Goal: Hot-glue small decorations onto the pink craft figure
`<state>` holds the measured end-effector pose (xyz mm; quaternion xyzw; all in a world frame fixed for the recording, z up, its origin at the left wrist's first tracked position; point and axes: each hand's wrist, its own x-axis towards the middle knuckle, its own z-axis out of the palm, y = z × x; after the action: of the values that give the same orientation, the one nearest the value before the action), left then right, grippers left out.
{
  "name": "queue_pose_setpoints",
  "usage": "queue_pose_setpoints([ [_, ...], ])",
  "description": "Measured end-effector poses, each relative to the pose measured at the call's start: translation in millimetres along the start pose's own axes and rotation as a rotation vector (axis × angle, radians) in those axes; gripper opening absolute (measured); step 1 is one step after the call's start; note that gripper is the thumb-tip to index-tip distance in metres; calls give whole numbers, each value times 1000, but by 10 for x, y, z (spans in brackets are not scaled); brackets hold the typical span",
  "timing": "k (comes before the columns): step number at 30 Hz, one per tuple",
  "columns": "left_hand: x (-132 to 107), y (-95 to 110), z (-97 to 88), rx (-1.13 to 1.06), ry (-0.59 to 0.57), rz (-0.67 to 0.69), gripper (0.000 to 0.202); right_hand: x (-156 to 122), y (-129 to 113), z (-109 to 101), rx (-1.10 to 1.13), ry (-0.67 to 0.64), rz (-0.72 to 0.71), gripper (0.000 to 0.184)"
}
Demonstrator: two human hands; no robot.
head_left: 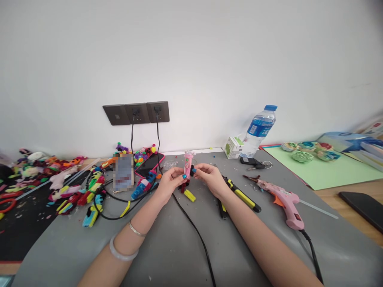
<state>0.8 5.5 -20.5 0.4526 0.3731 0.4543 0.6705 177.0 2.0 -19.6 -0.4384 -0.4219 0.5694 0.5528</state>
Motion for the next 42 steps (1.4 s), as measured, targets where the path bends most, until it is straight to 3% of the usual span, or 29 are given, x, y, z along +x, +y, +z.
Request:
queue_pose_setpoints([
  [11, 2, -24, 0, -4, 15, 33, 35, -9, -21, 8, -88, -5, -61, 36],
  [21, 25, -69, -17, 64, 30, 91, 35, -14, 1, -8, -81, -28, -35, 34],
  [42, 5, -18, -8, 73, -4, 76, 35, -2, 29, -37, -55, -69, 10, 34],
])
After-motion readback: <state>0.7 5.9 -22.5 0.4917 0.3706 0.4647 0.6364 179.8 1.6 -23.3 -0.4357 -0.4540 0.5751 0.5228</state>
